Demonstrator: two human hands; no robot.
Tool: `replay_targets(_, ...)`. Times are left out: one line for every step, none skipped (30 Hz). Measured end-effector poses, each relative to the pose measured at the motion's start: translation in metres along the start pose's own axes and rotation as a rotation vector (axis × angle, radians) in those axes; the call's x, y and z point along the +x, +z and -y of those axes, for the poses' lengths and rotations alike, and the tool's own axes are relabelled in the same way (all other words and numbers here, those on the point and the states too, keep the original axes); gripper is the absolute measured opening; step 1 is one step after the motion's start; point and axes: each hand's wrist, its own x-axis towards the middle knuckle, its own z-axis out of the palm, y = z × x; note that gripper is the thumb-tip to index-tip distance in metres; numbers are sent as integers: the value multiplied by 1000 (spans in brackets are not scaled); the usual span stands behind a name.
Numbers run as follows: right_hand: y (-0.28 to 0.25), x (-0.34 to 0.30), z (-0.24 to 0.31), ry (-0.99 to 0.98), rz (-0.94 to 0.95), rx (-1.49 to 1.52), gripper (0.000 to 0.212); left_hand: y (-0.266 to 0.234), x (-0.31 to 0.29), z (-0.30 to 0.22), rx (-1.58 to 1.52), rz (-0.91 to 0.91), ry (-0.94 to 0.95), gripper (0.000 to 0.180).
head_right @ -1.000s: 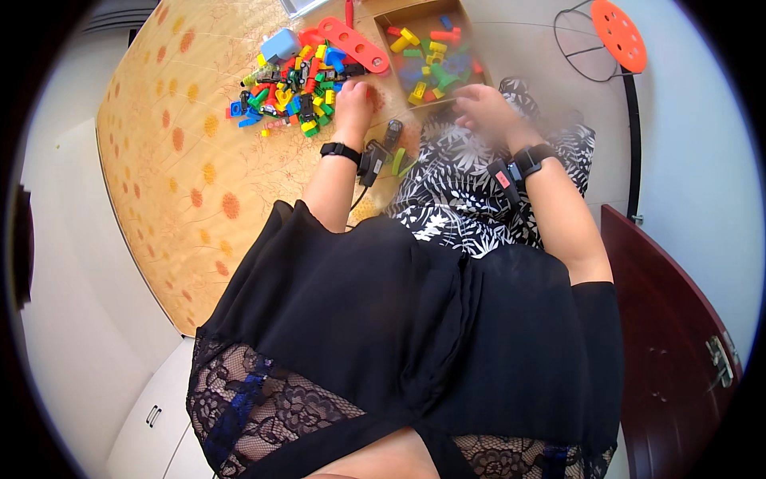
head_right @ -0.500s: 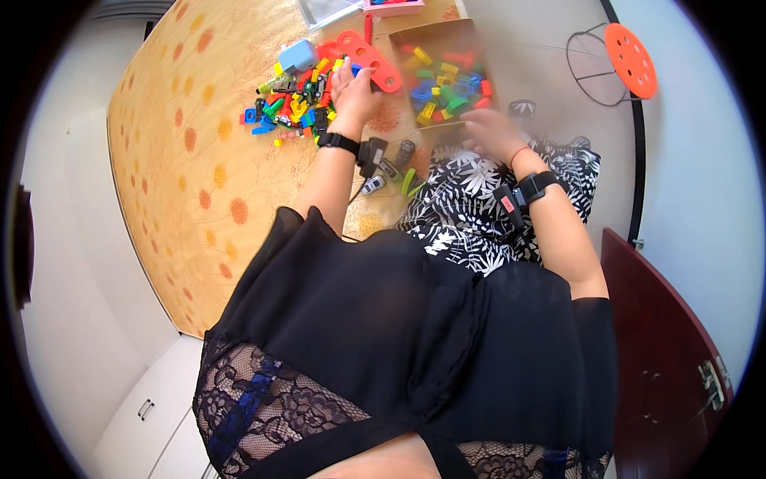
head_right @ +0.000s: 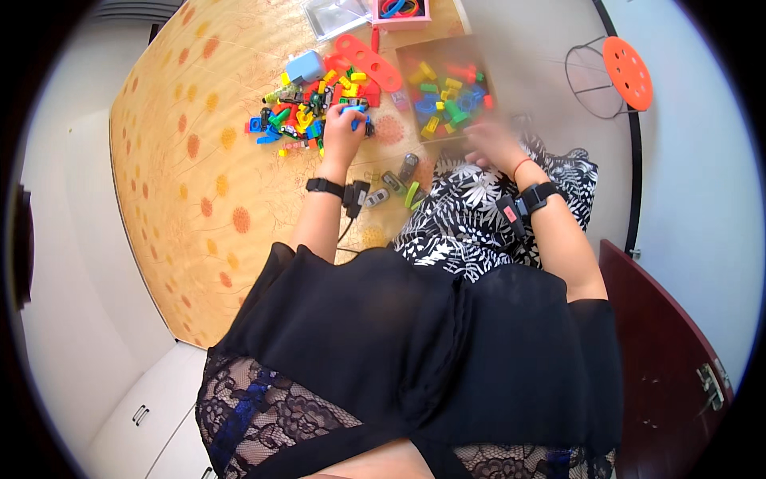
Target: The person sorts various plastic blocks and toys from a pile on the floor into a small pink plastic container and a cardboard box.
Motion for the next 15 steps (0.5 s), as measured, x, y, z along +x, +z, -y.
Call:
replay_targets(0, 2, -3, 3, -4, 14, 34, -3, -4, -3, -10, -55, 14, 12)
replay_targets(-1, 3, -8, -5, -1, 22, 34, -7, -5, -12, -30, -109, 32, 12)
replay_targets(1, 1, -5, 2, 0, 34, 34, -10, -5, -17, -42, -170, 40, 12)
replay_targets(3, 2, -6, -20, 2, 27, 37, -7, -6, -6, -22, -244, 75, 15)
replay_targets(6, 0, -1, -38, 17, 14, 40, -7, -13, 2, -156, -201, -86, 19)
replay_targets(7, -3, 4, -24, 11, 18, 40, -6, -21, 9, -293, -159, -244, 23)
replay_targets(5, -4, 2, -26, -4, 44, 39, -6, -19, 9, -444, -98, -381, 27)
replay_targets(1, -4, -4, -27, -14, 52, 38, -9, -23, 10, -423, 44, -382, 34)
replay_targets(3, -4, -5, -30, -7, 61, 38, -18, -30, 9, -369, 173, -365, 33)
replay_targets(3, -3, -4, -21, -10, 58, 37, -22, -38, 5, -337, 314, -359, 33)
replay_targets(5, -10, 4, -12, -18, 45, 37, -27, -46, -3, -306, 460, -353, 32)
replay_targets(6, -8, 4, -13, -16, 39, 36, -31, -54, -5, -293, 508, -327, 31)
replay_targets(7, -6, 3, -13, -16, 35, 36, -33, -60, -6, -281, 559, -299, 30)
replay_targets(7, -4, 2, -4, -15, 28, 36, -32, -64, -7, -271, 610, -267, 29)
replay_targets(8, -5, 4, 5, -17, 20, 35, -25, -66, 3, -260, 528, -244, 29)
